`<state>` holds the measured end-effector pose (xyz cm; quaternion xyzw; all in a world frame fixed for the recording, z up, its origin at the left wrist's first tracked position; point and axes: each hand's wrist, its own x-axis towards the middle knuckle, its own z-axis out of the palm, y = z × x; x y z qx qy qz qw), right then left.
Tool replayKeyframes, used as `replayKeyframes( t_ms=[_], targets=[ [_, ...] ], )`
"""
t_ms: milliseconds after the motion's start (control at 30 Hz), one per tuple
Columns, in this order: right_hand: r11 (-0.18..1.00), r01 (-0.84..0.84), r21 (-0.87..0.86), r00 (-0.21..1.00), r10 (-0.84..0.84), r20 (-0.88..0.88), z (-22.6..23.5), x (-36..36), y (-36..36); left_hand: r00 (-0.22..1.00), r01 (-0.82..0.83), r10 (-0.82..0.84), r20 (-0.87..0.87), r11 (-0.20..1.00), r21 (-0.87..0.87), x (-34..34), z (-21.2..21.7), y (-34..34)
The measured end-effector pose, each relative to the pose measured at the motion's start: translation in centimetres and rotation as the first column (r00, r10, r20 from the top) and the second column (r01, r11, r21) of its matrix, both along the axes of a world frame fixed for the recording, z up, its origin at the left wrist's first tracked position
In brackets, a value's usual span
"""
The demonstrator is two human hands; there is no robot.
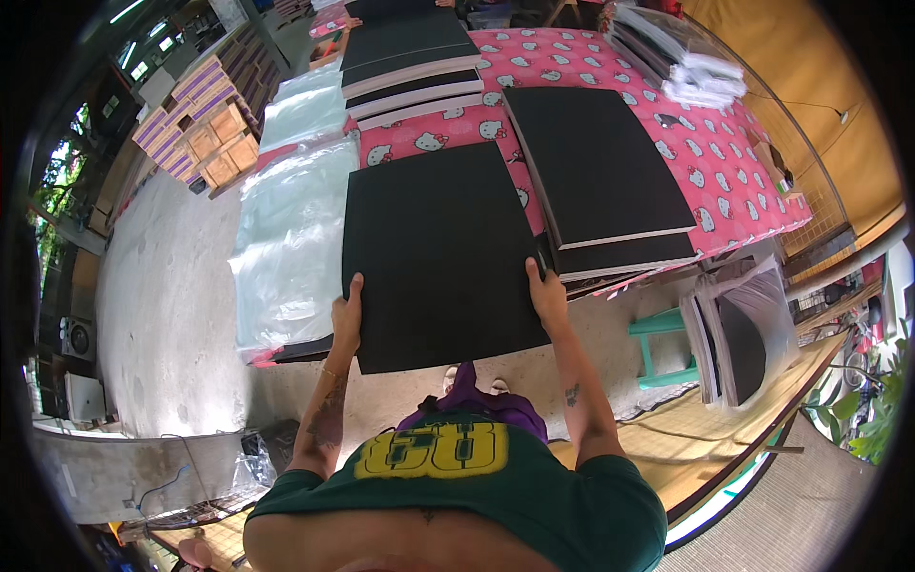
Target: The person places black cardboard folders into plastic bags one by one and stacks the bagged folders on a table.
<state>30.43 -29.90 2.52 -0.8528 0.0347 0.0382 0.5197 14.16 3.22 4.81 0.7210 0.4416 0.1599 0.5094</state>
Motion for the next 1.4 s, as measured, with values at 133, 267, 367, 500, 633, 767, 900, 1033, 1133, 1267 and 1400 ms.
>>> replayKeyframes(
  t_ms=[133,267,367,500,633,767,900,1033,1133,1267,1400],
  targets=[
    [0.968,-0.032,0.249,0.994,0.057,-0.096,0.4,-0.1,-3.2,0.994,0.100,-0.105,-0.011,0.973,-0.208,0.5,-1.0,-0.1],
    [0.756,0.429,0.495,0.900,-0.403,-0.166,0.9,1.3,-8.6,0.982,0.135,-0.158,-0.108,0.972,-0.193,1.1,-1.1,-0.2],
    [0.521,0.659,0.543,0.752,-0.489,-0.442,0.1,5.1,-11.4,0.975,0.138,-0.158,-0.154,0.982,-0.131,2.4,-2.2,-1.0],
    [0.584,0.723,0.369,0.688,-0.662,-0.298,-4.7,8.8,-12.8,0.963,0.143,-0.169,-0.211,0.980,-0.135,3.5,-2.2,-1.5],
    [0.569,0.784,0.250,0.595,-0.803,-0.037,-5.6,12.4,-19.6,0.988,0.150,-0.154,-0.002,0.963,-0.224,3.1,-1.8,-1.9],
    [0.397,0.777,0.488,0.560,-0.790,-0.249,-4.1,16.8,-24.5,0.906,0.240,-0.151,-0.396,0.953,0.185,3.7,0.4,-3.0],
    [0.230,0.900,0.371,0.315,-0.930,-0.189,-3.9,18.5,-23.7,0.964,0.231,-0.030,-0.265,0.590,0.773,5.1,6.7,-8.5],
    [0.155,0.959,0.238,0.185,-0.977,-0.106,-3.1,20.9,-23.9,0.880,0.383,-0.472,-0.053,0.640,0.666,7.2,11.6,-16.3],
    [0.174,0.925,0.338,0.220,-0.970,-0.103,-2.3,23.1,-27.2,0.776,0.509,-0.630,-0.012,0.616,0.601,8.1,10.4,-20.1],
    [0.163,0.868,0.468,0.273,-0.946,-0.177,-1.0,24.4,-29.6,0.608,0.752,-0.760,0.229,0.644,0.139,14.2,4.4,-26.9],
    [0.151,0.842,0.518,0.378,-0.851,-0.365,-1.3,23.4,-29.3,0.802,0.595,-0.564,0.198,0.720,-0.357,25.3,0.7,-31.4]
  ],
)
